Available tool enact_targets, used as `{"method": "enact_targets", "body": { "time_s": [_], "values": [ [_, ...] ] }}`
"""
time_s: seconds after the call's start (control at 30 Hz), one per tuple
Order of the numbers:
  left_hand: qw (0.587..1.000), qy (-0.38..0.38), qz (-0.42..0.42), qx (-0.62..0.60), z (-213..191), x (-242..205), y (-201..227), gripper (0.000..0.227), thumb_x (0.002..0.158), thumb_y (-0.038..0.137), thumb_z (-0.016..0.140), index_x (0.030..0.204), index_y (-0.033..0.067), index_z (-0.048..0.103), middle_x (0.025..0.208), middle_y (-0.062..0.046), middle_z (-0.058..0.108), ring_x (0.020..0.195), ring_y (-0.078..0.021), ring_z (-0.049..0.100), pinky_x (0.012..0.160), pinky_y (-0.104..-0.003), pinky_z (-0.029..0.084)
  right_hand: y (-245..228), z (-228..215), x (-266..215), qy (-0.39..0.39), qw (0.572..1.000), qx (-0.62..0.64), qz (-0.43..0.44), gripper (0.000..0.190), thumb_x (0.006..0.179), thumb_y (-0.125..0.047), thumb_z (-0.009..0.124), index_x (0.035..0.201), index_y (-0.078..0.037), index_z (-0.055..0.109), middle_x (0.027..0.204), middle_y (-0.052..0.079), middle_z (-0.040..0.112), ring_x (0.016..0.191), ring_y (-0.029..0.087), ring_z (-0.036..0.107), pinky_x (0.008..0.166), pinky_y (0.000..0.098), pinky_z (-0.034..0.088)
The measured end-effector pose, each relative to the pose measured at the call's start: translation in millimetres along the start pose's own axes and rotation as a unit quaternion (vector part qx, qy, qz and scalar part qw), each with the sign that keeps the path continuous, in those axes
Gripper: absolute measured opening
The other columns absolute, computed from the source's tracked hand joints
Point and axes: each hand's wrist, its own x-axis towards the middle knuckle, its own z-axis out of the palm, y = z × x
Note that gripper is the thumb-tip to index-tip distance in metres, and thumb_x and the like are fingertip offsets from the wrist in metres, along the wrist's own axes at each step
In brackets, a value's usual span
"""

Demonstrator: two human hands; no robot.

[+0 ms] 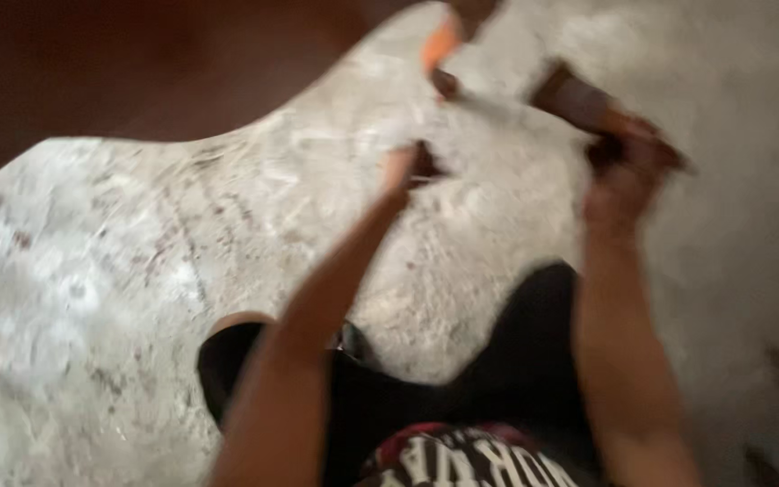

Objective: The person applies a brown finish to the legs and edges of a white table using a paintbrush and a cloth. They repeatedly dip the brush into a container and wipe the surface to ensure even coverage.

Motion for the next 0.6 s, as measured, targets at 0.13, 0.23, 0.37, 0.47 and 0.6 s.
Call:
{"method": "enact_targets", "body": {
  "time_s": [0.13, 0.23, 0.37, 0.47, 0.6],
  "values": [
    [0.986, 0.007, 0.044, 0.163, -49, -115, 103, 0.013, 0.095, 0.023, 0.06, 0.088, 0.0131, 0.063, 0.072, -0.001, 0.063, 0.065, -0.0155, 0.066, 0.057, -0.035, 0.049, -9, 92, -5, 0.011, 0.99, 0.128, 0.05, 0.014, 0.098, -0.013, 0.073, 0.106, -0.001, 0.072, 0.097, 0.007, 0.068, 0.085, 0.022, 0.063, 0.071, 0.0375, 0.054],
    [0.99, -0.041, 0.105, 0.089, -56, -195, 138, 0.007, 0.092, 0.01, 0.066, 0.092, 0.005, 0.062, 0.074, -0.005, 0.062, 0.076, -0.0217, 0.074, 0.07, -0.035, 0.057, -22, 138, 13, 0.011, 0.989, 0.139, 0.048, 0.013, 0.096, -0.007, 0.078, 0.107, -0.004, 0.072, 0.106, 0.008, 0.072, 0.096, 0.023, 0.071, 0.081, 0.0375, 0.062],
    [0.966, -0.014, 0.251, 0.063, -39, -250, 146, 0.011, 0.091, -0.006, 0.065, 0.101, -0.0073, 0.063, 0.095, -0.011, 0.066, 0.086, -0.0239, 0.07, 0.089, -0.044, 0.065, 4, 166, 44, -0.091, 0.991, 0.096, -0.038, 0.017, 0.093, -0.012, 0.077, 0.108, -0.003, 0.074, 0.102, 0.011, 0.075, 0.089, 0.023, 0.073, 0.08, 0.036, 0.065],
    [0.963, 0.09, 0.234, 0.104, -33, -264, 145, 0.024, 0.087, -0.01, 0.061, 0.111, -0.0092, 0.063, 0.101, -0.015, 0.072, 0.086, -0.0263, 0.074, 0.087, -0.043, 0.064, 36, 152, 42, -0.038, 0.998, 0.055, -0.006, 0.014, 0.093, -0.01, 0.08, 0.103, -0.001, 0.075, 0.098, 0.01, 0.075, 0.087, 0.021, 0.073, 0.077, 0.035, 0.065],
    [0.96, 0.051, 0.261, 0.086, -35, -267, 135, 0.026, 0.088, -0.011, 0.06, 0.114, -0.0122, 0.062, 0.106, -0.018, 0.072, 0.09, -0.028, 0.075, 0.089, -0.045, 0.064, 39, 123, 29, 0.048, 0.999, 0.018, -0.003, 0.015, 0.093, -0.01, 0.08, 0.103, 0.0, 0.075, 0.093, 0.013, 0.075, 0.08, 0.023, 0.071, 0.07, 0.0367, 0.063]
  ]
}}
